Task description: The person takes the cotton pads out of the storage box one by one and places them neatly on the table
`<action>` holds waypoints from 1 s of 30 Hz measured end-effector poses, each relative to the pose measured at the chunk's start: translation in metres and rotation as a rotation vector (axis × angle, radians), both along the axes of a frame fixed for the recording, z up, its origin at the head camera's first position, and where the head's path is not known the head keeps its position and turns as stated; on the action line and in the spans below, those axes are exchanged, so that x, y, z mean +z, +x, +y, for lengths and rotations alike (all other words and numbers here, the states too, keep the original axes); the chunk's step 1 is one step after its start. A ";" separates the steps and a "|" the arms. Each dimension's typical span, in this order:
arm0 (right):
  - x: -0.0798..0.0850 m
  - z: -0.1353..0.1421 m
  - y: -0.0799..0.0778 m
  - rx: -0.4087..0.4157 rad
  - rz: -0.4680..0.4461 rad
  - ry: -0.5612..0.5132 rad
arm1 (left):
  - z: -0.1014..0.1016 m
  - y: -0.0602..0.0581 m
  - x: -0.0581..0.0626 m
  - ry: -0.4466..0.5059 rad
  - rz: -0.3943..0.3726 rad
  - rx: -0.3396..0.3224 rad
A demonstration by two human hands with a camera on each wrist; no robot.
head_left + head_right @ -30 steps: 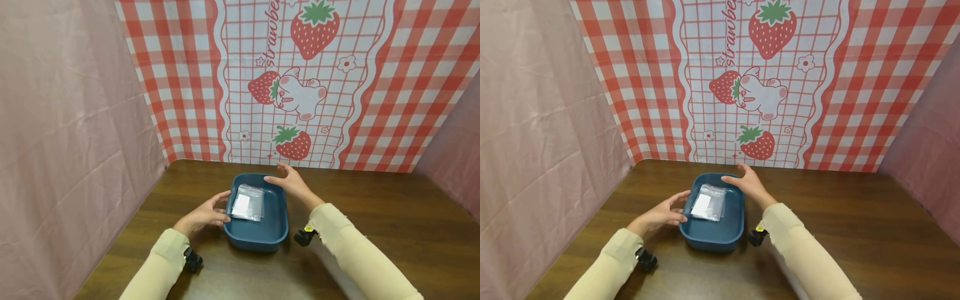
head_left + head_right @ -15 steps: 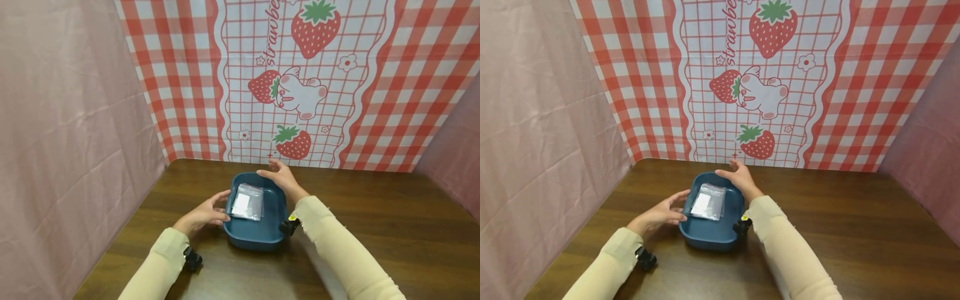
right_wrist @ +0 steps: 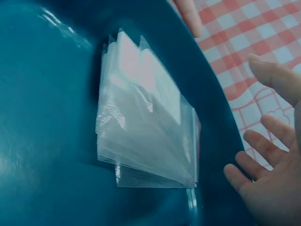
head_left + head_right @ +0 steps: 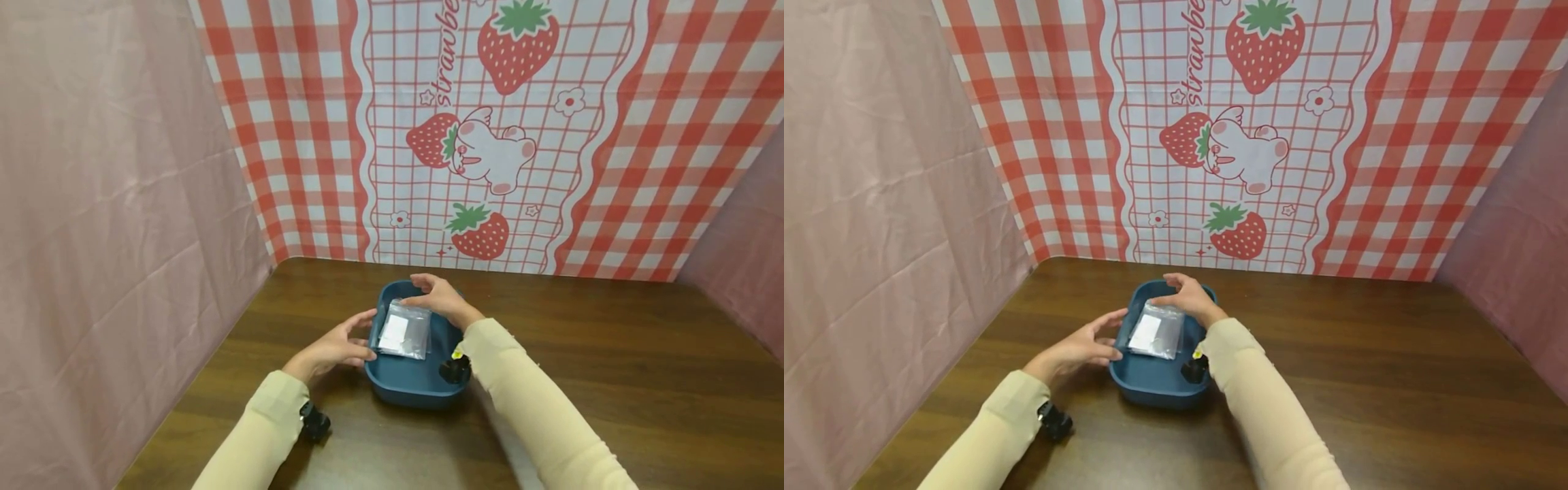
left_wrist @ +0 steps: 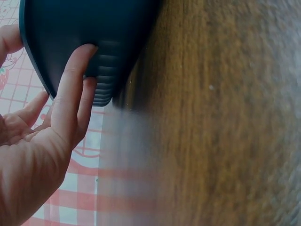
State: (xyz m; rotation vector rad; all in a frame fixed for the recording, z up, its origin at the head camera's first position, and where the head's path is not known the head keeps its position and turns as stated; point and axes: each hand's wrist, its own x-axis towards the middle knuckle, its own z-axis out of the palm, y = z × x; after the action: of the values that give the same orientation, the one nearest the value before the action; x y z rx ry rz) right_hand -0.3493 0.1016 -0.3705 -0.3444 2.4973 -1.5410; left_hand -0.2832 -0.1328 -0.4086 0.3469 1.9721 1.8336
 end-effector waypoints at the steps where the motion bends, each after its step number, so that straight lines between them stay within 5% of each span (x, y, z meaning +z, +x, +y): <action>1: -0.002 -0.002 0.000 0.017 -0.012 0.017 | 0.000 0.000 0.000 0.001 0.001 -0.002; 17: -0.014 -0.009 0.007 0.224 -0.100 0.314 | -0.001 0.001 0.000 -0.013 -0.001 -0.012; 30: -0.015 -0.009 0.008 0.297 -0.019 0.402 | 0.001 0.001 0.001 -0.029 -0.014 0.006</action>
State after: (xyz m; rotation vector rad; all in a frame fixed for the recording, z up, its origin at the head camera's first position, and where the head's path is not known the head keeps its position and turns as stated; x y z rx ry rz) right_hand -0.3417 0.0930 -0.3858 -0.5954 2.5213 -0.9038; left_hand -0.2819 -0.1323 -0.4073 0.3188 1.9910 1.8041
